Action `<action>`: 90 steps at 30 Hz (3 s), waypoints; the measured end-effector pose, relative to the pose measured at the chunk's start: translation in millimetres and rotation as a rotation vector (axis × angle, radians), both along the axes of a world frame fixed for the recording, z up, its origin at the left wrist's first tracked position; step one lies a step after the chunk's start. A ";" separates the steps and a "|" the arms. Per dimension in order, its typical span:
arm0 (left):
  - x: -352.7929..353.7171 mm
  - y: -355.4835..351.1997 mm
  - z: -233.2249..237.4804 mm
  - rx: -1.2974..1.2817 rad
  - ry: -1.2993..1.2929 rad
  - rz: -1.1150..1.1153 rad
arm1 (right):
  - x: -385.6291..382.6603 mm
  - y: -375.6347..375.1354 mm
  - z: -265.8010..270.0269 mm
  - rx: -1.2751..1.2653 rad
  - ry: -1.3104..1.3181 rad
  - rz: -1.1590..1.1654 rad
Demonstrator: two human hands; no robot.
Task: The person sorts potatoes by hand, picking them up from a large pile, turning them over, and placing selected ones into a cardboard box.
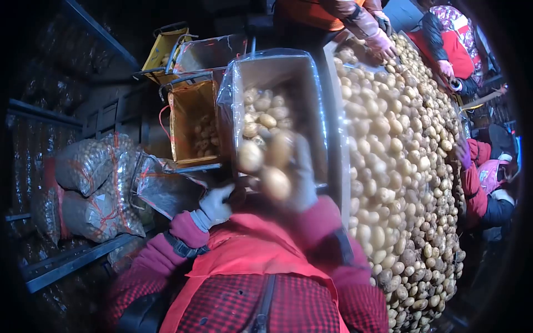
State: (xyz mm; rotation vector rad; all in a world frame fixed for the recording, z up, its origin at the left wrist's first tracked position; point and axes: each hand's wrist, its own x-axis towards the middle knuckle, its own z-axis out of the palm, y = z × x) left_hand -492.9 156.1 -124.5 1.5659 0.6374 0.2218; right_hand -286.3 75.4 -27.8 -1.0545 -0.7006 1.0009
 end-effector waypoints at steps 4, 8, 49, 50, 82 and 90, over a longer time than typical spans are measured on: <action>-19.9 22.1 -11.5 0.373 0.241 -0.097 | -13.3 98.1 -9.1 -0.095 0.918 0.437; -1.3 39.1 16.9 0.351 0.012 -0.009 | -12.4 77.2 -26.1 -0.219 0.351 0.249; 488.6 -66.1 85.7 1.153 -0.326 -0.623 | 36.0 -300.3 -34.6 0.062 0.855 -0.755; 515.2 -66.4 83.8 1.207 -0.140 -0.677 | 38.1 -303.6 -38.4 0.089 0.905 -0.712; 568.5 -218.5 85.5 1.390 -0.235 -1.011 | 136.5 -318.5 -40.9 0.453 0.664 -0.696; 637.6 -145.4 67.7 1.493 -0.466 -0.973 | 140.4 -323.3 -53.3 0.529 0.932 -0.599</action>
